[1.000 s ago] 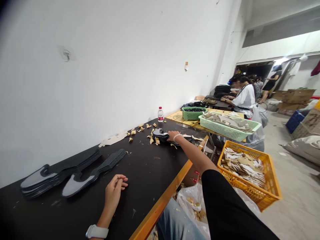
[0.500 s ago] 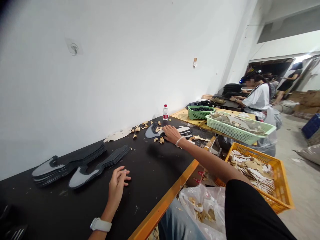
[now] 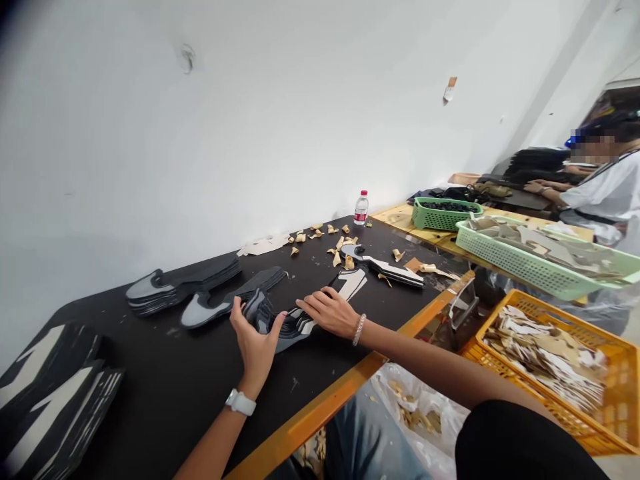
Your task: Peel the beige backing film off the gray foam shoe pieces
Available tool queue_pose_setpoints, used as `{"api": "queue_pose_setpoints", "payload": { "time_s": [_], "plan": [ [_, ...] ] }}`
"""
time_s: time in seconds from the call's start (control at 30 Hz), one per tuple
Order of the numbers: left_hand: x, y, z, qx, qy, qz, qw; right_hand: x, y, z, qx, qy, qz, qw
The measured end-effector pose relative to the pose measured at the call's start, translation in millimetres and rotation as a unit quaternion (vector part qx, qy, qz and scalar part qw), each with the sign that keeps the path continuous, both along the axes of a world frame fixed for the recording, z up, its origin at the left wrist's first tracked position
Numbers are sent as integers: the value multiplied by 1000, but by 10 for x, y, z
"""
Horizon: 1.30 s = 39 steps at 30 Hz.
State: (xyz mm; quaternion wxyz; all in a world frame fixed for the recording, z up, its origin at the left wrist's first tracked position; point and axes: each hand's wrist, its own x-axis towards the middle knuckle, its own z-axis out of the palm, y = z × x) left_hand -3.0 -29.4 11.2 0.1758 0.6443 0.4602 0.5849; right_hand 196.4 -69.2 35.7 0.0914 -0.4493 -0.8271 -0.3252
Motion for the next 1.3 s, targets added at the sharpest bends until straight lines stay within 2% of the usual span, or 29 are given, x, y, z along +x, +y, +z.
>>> {"api": "queue_pose_setpoints", "payload": {
  "time_s": [0.1,0.23,0.33,0.43,0.53,0.67,0.8,0.9,1.0,1.1,1.2,1.3],
  "plan": [
    [-12,-13,27,67,38,40,996,5,27,46,36,9,22,999],
    [5,-67,35,101,65,43,992,-4,31,51,69,56,-19,996],
    [-7,-104,45,108,102,28,988,-1,3,-32,19,61,-29,998],
    [-49,-126,71,146,157,2,977,12,-20,-117,-44,38,-23,998],
    [-85,-134,104,174,195,7,965,-10,4,-134,-40,60,-55,996],
    [-79,-134,110,162,229,7,960,-78,86,-138,-12,111,-99,989],
    [-26,-152,27,153,240,-73,956,-60,109,-210,-42,111,-83,989],
    [-1,-160,-45,128,216,-116,961,-13,80,-224,-25,122,-75,989],
    [-3,-138,-58,89,172,-92,977,8,68,-177,-30,117,-47,992],
    [-14,-104,-11,59,146,-61,986,4,91,-149,-79,106,-19,991],
    [-16,-88,23,56,156,-41,985,-7,124,-193,-131,118,-2,984],
    [-17,-79,1,31,188,-34,981,-19,140,-256,-148,144,-9,978]
  ]
}}
